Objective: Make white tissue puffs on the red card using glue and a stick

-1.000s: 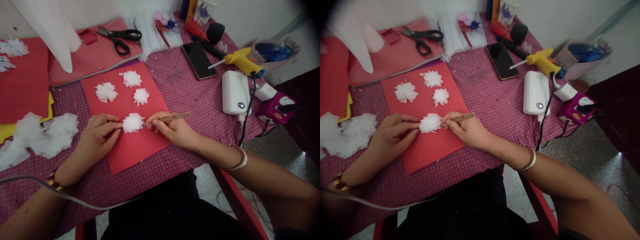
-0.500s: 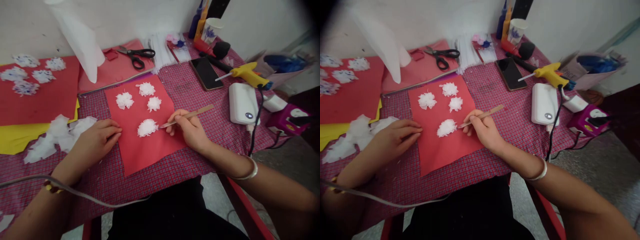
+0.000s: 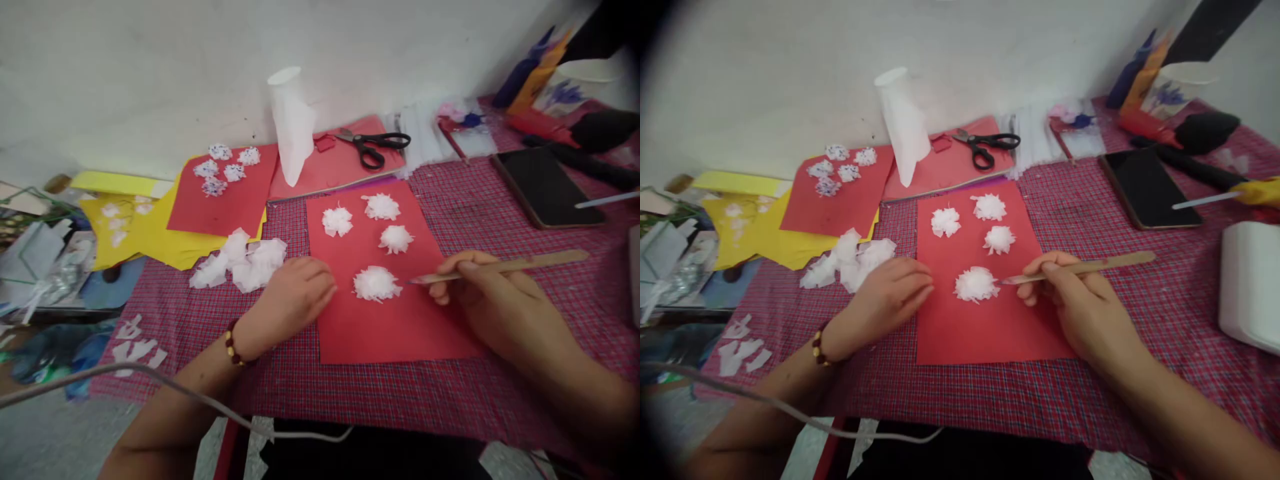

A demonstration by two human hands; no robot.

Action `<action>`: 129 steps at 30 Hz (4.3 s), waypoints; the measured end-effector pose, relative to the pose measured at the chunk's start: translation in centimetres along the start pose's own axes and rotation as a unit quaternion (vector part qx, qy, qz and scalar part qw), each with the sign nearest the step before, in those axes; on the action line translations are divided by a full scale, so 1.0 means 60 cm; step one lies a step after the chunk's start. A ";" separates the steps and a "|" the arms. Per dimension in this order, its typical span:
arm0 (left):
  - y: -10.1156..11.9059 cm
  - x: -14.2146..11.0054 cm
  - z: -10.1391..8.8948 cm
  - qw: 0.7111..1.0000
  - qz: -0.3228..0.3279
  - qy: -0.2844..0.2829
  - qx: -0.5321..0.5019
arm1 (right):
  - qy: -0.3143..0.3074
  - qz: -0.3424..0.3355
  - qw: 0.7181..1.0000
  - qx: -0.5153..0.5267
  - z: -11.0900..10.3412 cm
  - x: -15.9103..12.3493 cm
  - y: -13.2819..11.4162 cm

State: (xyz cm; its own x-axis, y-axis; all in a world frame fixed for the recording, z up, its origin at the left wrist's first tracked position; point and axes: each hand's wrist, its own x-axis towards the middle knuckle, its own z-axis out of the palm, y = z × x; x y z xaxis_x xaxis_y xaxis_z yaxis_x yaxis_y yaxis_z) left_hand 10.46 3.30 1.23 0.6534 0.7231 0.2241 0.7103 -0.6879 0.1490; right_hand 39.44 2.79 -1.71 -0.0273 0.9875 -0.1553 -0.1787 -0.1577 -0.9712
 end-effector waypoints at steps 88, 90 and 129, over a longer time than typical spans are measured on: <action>0.046 0.100 -0.001 0.691 -0.322 0.030 -0.647 | -0.128 -0.173 0.975 0.056 0.008 0.006 -0.011; 0.051 0.111 0.011 0.687 -0.313 0.023 -0.655 | -0.129 -0.184 0.974 0.023 0.010 0.002 -0.017; 0.076 0.077 -0.029 0.911 -0.073 0.276 -0.297 | -0.090 -0.110 0.962 0.232 0.100 -0.032 -0.061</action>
State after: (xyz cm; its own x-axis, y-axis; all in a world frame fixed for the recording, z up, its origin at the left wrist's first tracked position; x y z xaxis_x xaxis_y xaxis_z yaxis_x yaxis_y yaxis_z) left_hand 16.25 3.37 4.60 0.2148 0.7812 0.5862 0.4041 -0.6175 0.6748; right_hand 34.22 1.47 3.25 -0.1001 0.9878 0.1192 -0.6189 0.0320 -0.7848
